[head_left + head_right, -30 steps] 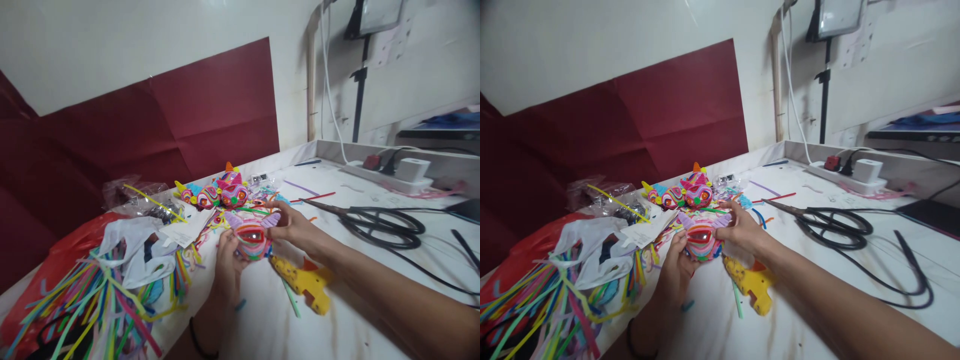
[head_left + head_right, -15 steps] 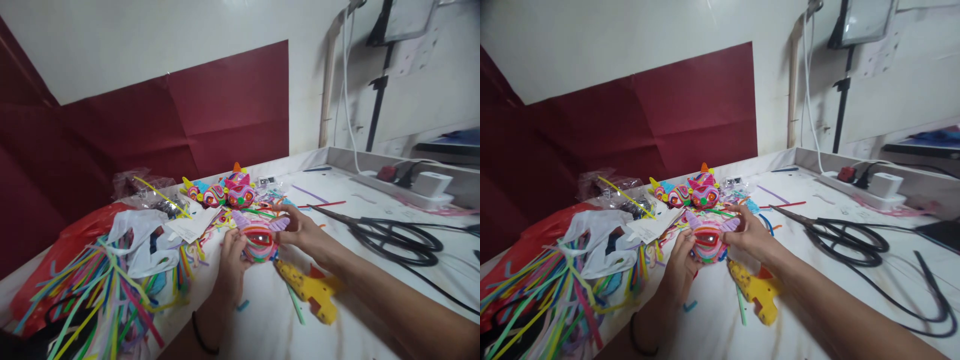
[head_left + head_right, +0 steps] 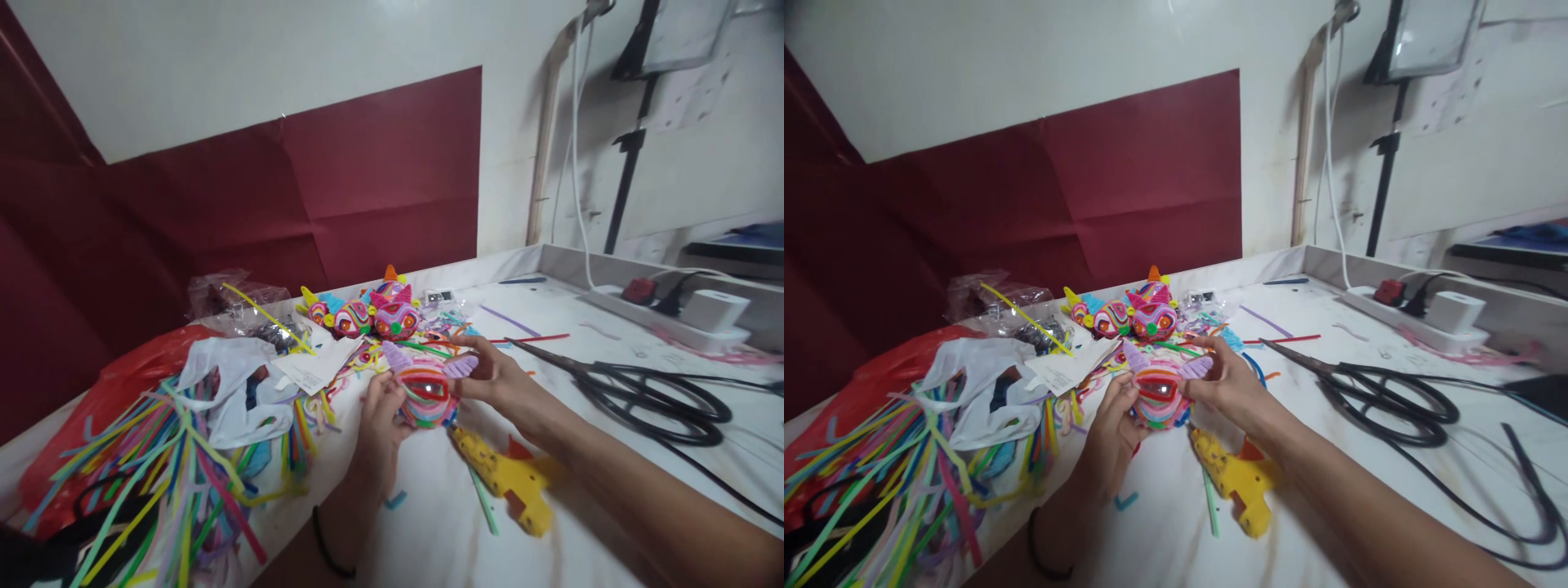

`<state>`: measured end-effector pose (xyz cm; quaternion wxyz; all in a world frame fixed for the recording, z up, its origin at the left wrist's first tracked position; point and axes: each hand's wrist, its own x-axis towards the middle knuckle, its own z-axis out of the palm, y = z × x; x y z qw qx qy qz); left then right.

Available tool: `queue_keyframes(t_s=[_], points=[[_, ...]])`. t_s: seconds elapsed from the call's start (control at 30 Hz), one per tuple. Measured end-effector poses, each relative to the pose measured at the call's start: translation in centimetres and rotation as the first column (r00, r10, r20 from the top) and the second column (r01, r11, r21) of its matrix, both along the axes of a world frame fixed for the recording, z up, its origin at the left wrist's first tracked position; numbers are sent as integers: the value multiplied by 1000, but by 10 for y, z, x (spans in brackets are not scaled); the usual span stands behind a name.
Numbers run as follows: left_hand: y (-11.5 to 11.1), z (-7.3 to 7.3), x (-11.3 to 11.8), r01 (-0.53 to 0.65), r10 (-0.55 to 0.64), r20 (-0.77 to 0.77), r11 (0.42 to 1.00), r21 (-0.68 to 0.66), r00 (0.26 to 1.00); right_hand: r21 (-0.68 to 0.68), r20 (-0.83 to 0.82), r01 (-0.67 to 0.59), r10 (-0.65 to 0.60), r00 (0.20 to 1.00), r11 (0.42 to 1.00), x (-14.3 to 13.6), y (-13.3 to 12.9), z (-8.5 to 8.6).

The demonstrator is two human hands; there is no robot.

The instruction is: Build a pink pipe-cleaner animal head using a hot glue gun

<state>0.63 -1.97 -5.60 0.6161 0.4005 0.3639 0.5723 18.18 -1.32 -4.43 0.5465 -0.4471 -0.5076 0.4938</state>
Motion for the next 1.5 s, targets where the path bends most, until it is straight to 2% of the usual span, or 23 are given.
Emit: queue_keyframes(t_s=[0.13,0.3,0.67,1.1,1.5], points=[[-3,3,0,21,-21,34,1000,0,999,4,36,17,-17,999,1000,0,-2,2],[0,1,-1,31,-31,30,999,-8,999,33,59,39,-41,997,999,1,-1,0],[0,0,-3,89,-90,57,996,26,994,31,45,20,-21,999,999,0,-2,4],[0,2,-2,28,-27,8,999,-21,1000,-1,-35,-2,2,999,1000,-5,-7,12],[1,-7,-1,-29,28,-42,999,-30,999,23,-50,12,-10,999,1000,-10,-7,7]])
